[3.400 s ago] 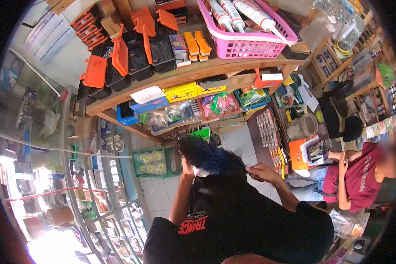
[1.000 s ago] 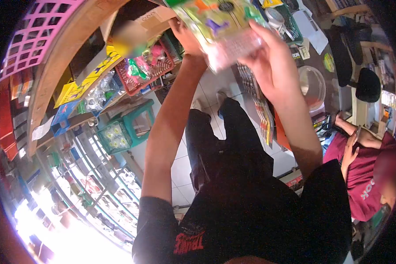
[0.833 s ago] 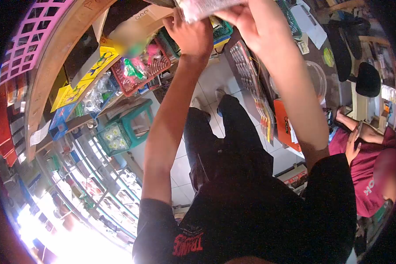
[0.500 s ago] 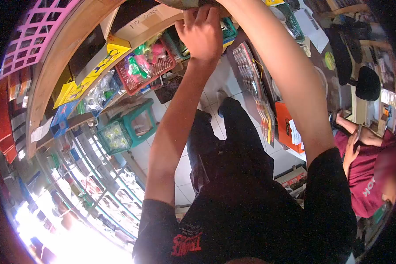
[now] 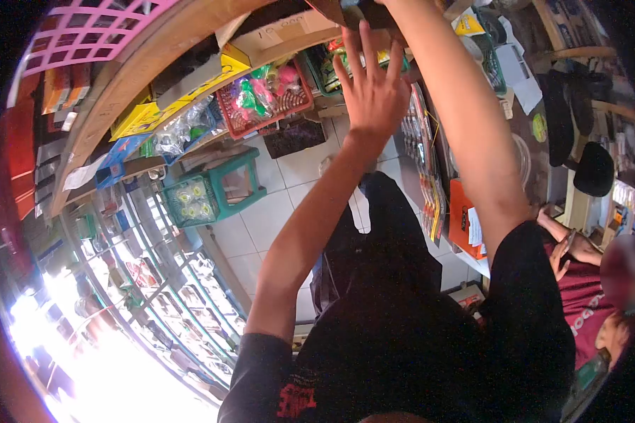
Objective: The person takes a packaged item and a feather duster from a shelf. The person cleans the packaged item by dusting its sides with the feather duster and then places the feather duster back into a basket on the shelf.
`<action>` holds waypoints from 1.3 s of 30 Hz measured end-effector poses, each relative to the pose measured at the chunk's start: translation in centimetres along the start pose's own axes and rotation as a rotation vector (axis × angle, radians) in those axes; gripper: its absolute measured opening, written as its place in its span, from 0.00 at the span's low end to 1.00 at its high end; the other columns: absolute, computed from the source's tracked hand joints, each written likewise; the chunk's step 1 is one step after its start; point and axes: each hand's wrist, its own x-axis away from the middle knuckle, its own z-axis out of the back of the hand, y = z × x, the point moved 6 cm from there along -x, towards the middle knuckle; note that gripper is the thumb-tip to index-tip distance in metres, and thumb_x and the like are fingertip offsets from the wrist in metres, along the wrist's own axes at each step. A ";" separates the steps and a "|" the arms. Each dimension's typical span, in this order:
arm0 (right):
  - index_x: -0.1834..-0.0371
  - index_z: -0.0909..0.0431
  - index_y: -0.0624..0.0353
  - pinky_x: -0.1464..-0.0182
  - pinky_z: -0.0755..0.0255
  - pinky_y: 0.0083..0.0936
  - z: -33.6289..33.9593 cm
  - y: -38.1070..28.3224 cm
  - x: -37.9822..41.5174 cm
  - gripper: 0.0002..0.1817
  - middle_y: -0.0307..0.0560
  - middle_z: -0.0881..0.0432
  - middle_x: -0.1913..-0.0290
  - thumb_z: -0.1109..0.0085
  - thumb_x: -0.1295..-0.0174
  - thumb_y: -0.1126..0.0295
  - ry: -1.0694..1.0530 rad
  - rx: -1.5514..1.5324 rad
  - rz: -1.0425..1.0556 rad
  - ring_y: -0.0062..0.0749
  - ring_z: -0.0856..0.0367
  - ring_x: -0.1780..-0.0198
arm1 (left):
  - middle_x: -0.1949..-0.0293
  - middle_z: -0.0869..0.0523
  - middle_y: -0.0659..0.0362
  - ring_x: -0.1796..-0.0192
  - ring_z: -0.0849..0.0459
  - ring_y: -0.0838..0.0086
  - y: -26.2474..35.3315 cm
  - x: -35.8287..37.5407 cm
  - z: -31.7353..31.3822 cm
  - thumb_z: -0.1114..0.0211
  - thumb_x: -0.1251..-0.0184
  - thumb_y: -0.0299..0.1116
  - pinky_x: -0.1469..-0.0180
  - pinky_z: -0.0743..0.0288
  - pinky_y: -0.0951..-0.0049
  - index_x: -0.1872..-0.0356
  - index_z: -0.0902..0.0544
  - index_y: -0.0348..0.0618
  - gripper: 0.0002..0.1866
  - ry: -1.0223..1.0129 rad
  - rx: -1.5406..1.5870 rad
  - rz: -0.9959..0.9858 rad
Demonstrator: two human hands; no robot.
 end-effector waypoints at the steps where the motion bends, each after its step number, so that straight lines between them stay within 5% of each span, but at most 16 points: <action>1: 0.46 0.29 0.54 0.43 0.28 0.48 -0.1 0.0 0.0 0.15 0.44 0.23 0.46 0.46 0.35 0.69 -0.005 -0.005 -0.004 0.41 0.25 0.44 | 0.26 0.49 0.42 0.26 0.52 0.38 0.4 0.4 0.5 0.34 0.46 0.43 0.35 0.49 0.36 0.33 0.33 0.54 0.36 -0.034 -0.004 0.025; 3: 0.46 0.29 0.53 0.43 0.29 0.48 -0.4 0.0 0.0 0.15 0.43 0.23 0.46 0.46 0.35 0.68 -0.014 -0.018 -0.012 0.40 0.26 0.43 | 0.26 0.59 0.35 0.26 0.61 0.33 0.7 1.2 0.0 0.37 0.43 0.46 0.32 0.60 0.30 0.29 0.38 0.55 0.38 -0.149 -0.026 0.036; 7: 0.46 0.28 0.51 0.41 0.31 0.47 -0.7 0.0 -0.2 0.15 0.42 0.23 0.46 0.45 0.35 0.67 -0.026 -0.043 -0.042 0.39 0.27 0.42 | 0.28 0.59 0.29 0.26 0.61 0.31 1.3 2.9 -1.6 0.38 0.42 0.48 0.32 0.63 0.28 0.28 0.41 0.53 0.40 -0.144 -0.041 -0.003; 17: 0.46 0.27 0.47 0.37 0.35 0.46 0.9 0.7 0.2 0.15 0.37 0.23 0.44 0.43 0.36 0.65 -0.113 -0.069 -0.149 0.36 0.29 0.39 | 0.28 0.55 0.32 0.26 0.56 0.34 0.6 -2.2 -1.7 0.40 0.41 0.48 0.30 0.55 0.35 0.32 0.36 0.48 0.35 -0.193 -0.150 0.043; 20: 0.38 0.38 0.63 0.34 0.34 0.34 2.2 -1.0 5.0 0.20 0.50 0.28 0.41 0.52 0.32 0.77 -0.612 0.439 -0.122 0.39 0.24 0.45 | 0.25 0.52 0.41 0.25 0.57 0.36 0.1 -3.0 -3.6 0.39 0.41 0.48 0.30 0.57 0.33 0.28 0.39 0.57 0.38 -0.218 -0.292 0.102; 21: 0.38 0.39 0.68 0.32 0.34 0.36 1.8 -2.0 8.9 0.20 0.60 0.30 0.39 0.56 0.33 0.82 -0.578 -0.002 -0.347 0.45 0.26 0.39 | 0.25 0.52 0.41 0.25 0.58 0.36 0.2 -3.1 -3.6 0.41 0.40 0.49 0.30 0.58 0.33 0.27 0.41 0.58 0.38 -0.270 -0.334 0.116; 24: 0.33 0.42 0.67 0.29 0.39 0.42 3.4 -3.0 14.8 0.24 0.64 0.37 0.32 0.61 0.33 0.84 -0.708 -0.035 -0.418 0.52 0.34 0.32 | 0.24 0.57 0.41 0.25 0.59 0.34 0.4 -3.0 -5.3 0.49 0.33 0.51 0.30 0.60 0.34 0.24 0.49 0.63 0.37 -0.226 -0.436 0.145; 26: 0.31 0.43 0.66 0.31 0.35 0.43 6.3 -3.1 16.1 0.25 0.63 0.35 0.33 0.61 0.32 0.81 -0.667 0.052 -0.399 0.51 0.34 0.31 | 0.25 0.59 0.39 0.26 0.56 0.34 0.9 -3.6 -5.0 0.52 0.31 0.47 0.30 0.60 0.35 0.24 0.49 0.62 0.34 -0.117 -0.553 0.113; 30: 0.35 0.36 0.60 0.41 0.27 0.42 15.8 -0.8 12.2 0.22 0.54 0.25 0.41 0.55 0.32 0.77 -0.385 -0.021 -0.445 0.42 0.24 0.41 | 0.24 0.60 0.41 0.27 0.53 0.32 0.5 -4.7 -4.8 0.50 0.30 0.45 0.31 0.57 0.34 0.24 0.51 0.67 0.35 -0.289 -0.608 0.090; 34: 0.41 0.29 0.54 0.49 0.23 0.39 20.8 2.3 8.9 0.17 0.43 0.19 0.54 0.50 0.33 0.73 -0.180 0.110 -0.476 0.34 0.19 0.55 | 0.23 0.60 0.46 0.26 0.55 0.35 -0.9 -6.2 -5.7 0.49 0.31 0.40 0.29 0.63 0.35 0.25 0.47 0.72 0.33 -0.257 -0.373 0.119; 38: 0.47 0.27 0.47 0.53 0.24 0.37 22.4 8.1 5.2 0.12 0.37 0.19 0.61 0.47 0.33 0.66 -0.155 0.433 -0.499 0.29 0.20 0.62 | 0.24 0.62 0.41 0.26 0.58 0.32 -0.8 -6.8 -4.2 0.34 0.48 0.56 0.31 0.60 0.32 0.24 0.50 0.61 0.50 -0.306 -0.474 0.041; 39: 0.48 0.27 0.46 0.53 0.24 0.38 21.6 8.7 5.0 0.12 0.38 0.19 0.60 0.46 0.34 0.63 -0.155 0.514 -0.437 0.29 0.20 0.62 | 0.24 0.61 0.39 0.26 0.59 0.34 -0.5 -6.2 -3.4 0.33 0.48 0.53 0.31 0.61 0.32 0.25 0.47 0.58 0.49 -0.276 -0.411 0.005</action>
